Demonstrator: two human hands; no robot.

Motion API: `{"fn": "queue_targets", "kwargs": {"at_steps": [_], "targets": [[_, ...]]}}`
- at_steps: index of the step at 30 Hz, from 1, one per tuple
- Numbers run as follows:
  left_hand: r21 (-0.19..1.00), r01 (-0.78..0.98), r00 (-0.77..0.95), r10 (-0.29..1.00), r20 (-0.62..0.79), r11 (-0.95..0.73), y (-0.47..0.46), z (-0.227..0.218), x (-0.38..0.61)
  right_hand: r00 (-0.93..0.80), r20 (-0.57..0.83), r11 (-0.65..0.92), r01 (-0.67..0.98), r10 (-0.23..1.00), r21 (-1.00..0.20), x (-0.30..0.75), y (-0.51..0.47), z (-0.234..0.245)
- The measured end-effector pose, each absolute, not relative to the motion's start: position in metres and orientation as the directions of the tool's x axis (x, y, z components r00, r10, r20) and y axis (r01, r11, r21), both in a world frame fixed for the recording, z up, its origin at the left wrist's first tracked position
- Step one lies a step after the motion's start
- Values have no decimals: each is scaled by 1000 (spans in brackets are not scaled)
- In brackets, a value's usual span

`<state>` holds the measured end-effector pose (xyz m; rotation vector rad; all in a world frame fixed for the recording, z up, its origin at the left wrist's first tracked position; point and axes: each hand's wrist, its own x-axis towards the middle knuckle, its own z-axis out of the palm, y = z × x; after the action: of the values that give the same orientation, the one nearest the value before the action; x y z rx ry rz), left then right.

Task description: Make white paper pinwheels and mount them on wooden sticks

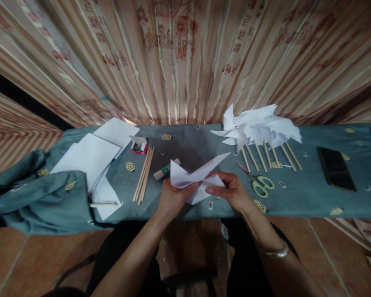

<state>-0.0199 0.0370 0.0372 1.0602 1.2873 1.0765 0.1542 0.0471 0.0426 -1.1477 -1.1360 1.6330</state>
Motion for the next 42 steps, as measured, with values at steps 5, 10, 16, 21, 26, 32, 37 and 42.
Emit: {"fn": "queue_targets", "kwargs": {"at_steps": [5,10,16,21,26,32,37,42], "targets": [[973,178,164,979,118,-147,26,44,-21,-263,-101,-125,-78,960,-989,169,33,48],[738,278,331,783,527,-615,15,55,-23,-205,205,230,107,957,-967,167,9,56],[632,335,352,715,604,-699,11,62,-28,-278,395,475,343,876,-811,165,0,62],[644,317,357,717,599,-696,12,65,-29,-268,376,451,330,887,-830,166,0,64],[734,290,345,783,518,-614,14,64,-29,-290,305,375,230,907,-898,163,4,67],[831,266,297,862,411,-488,18,58,-29,-260,226,279,187,939,-942,156,11,61],[863,298,293,899,325,-408,21,56,-34,-268,203,249,153,942,-956,148,17,50],[871,286,230,911,343,-400,28,53,-37,-251,234,278,154,939,-948,139,26,42]]}}
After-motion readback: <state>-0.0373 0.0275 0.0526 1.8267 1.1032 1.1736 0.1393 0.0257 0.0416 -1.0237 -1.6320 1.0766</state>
